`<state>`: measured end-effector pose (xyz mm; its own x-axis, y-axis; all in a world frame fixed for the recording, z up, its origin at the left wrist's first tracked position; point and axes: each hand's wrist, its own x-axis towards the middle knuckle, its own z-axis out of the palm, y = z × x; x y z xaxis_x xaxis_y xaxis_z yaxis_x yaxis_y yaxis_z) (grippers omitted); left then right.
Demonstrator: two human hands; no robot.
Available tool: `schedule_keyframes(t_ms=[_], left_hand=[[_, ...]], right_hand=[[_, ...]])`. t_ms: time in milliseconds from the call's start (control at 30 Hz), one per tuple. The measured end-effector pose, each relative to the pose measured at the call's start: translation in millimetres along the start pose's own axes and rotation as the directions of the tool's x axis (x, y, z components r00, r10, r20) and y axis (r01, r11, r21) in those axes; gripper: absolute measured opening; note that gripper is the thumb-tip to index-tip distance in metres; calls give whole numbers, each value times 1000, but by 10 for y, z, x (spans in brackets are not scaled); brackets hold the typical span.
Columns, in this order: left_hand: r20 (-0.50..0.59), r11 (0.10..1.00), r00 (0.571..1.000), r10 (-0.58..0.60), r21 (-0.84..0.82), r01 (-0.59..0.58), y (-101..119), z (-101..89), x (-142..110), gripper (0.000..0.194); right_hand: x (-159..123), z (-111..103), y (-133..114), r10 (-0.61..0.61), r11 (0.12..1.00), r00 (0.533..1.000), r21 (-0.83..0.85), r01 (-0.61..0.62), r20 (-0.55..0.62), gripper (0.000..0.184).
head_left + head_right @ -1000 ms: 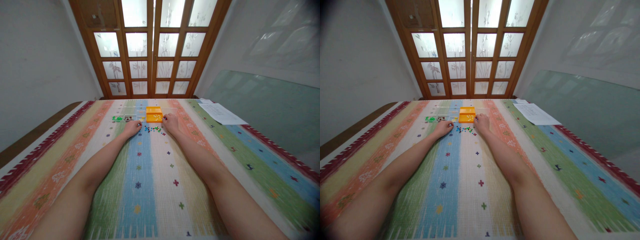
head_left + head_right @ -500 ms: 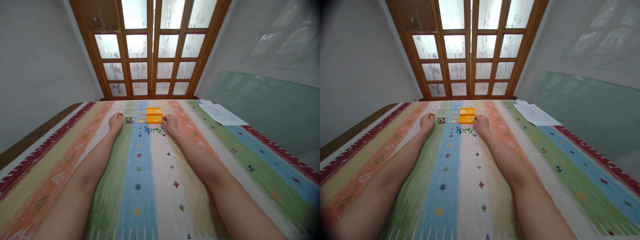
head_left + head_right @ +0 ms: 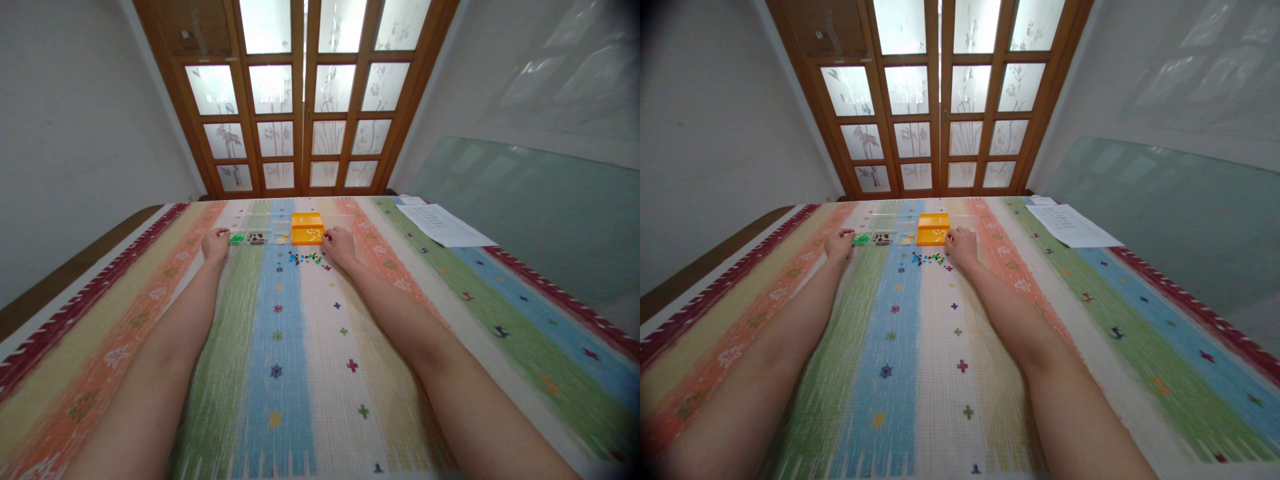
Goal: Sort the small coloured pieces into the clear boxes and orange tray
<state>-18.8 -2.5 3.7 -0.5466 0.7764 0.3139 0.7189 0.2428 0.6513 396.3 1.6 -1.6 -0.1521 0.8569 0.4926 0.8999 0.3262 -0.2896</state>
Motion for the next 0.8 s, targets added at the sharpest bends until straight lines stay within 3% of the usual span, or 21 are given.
schedule_keyframes(t_ms=[333, 533, 633, 800], left_hand=[[-6, 1000, 1000, 8, 23, -8, 18, 65, -30, 36], [50, 992, 992, 119, 37, -121, 134, 92, -112, 37], [131, 970, 966, 221, 69, -231, 261, 93, -200, 35], [272, 907, 883, 382, 71, -415, 472, 116, -387, 35]], right_hand=[[-8, -8, -20, -15, 1000, 1000, 3, 15, 5, 22], [-27, -40, -67, -123, 992, 990, 51, 120, 68, 21], [-35, -42, -97, -238, 969, 961, 109, 224, 141, 20], [-53, -35, -134, -391, 917, 898, 174, 360, 201, 19]])
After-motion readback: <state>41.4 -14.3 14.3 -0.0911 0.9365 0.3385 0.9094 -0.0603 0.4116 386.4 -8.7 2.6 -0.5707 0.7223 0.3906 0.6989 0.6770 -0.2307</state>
